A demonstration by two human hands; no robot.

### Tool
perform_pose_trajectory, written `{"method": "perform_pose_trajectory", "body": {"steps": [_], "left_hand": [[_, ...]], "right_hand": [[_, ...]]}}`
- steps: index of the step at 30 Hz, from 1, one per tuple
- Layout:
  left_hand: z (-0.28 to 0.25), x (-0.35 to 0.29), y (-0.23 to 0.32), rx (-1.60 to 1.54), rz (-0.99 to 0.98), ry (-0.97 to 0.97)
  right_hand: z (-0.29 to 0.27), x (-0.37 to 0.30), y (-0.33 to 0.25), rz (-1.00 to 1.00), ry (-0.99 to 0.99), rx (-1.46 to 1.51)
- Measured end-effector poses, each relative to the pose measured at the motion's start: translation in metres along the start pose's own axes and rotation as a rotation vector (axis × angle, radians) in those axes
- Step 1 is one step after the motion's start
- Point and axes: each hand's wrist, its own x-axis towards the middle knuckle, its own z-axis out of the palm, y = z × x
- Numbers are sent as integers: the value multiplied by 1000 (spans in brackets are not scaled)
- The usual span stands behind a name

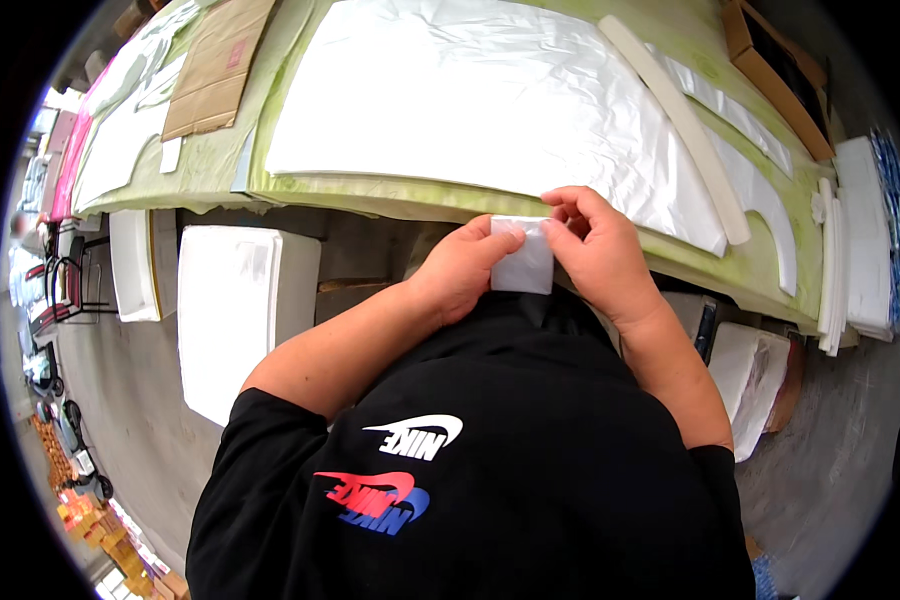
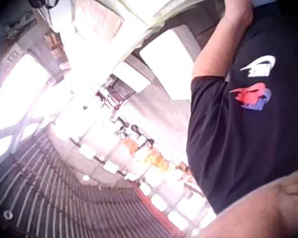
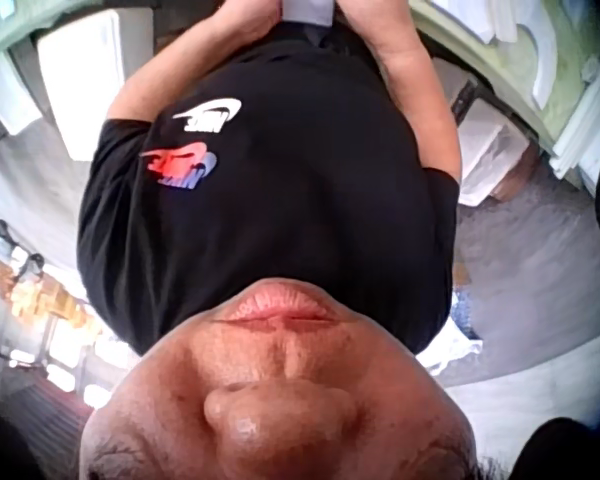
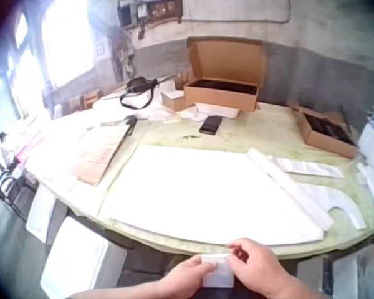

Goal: The person repeatedly wraps small white rectangular items in clear plastic film on a table, then places them into a white styrofoam container. The process is repeated multiple times throughout the clip.

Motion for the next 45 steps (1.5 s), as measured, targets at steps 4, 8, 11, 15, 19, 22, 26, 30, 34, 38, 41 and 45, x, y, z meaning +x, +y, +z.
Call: {"method": "perform_pose_trajectory", "body": {"steps": [4, 8, 11, 15, 19, 22, 26, 30, 34, 38, 41, 45], "left_hand": [[-15, -5, 3, -63, 166, 84], [-37, -27, 7, -1, 263, 163], [-90, -71, 32, 62, 463, 274], [-203, -152, 83, 153, 724, 678], [-311, -214, 93, 419, 485, 1222], [-382, -220, 82, 657, 239, 1371], [-438, -197, 54, 831, 89, 1435], [-436, -166, 39, 595, 233, 1352], [-431, -157, 35, 766, 123, 1541], [-434, -156, 27, 853, 125, 1541], [-429, -152, 25, 882, 152, 1541], [-435, -150, 19, 689, 206, 1584]], "right_hand": [[18, 9, -4, -145, 16, 132], [33, 12, 0, -300, 27, 112], [34, 14, 12, -257, -19, 193], [33, 17, 31, -281, -11, 166], [36, 19, 30, -251, 0, 157], [36, 21, 31, -270, -22, 124], [36, 20, 30, -290, -13, 71], [39, 19, 30, -297, 4, 45], [42, 21, 27, -312, 5, 10], [41, 22, 27, -379, -7, -108], [42, 23, 26, -411, 2, -124], [43, 23, 24, -427, -8, -120]]}}
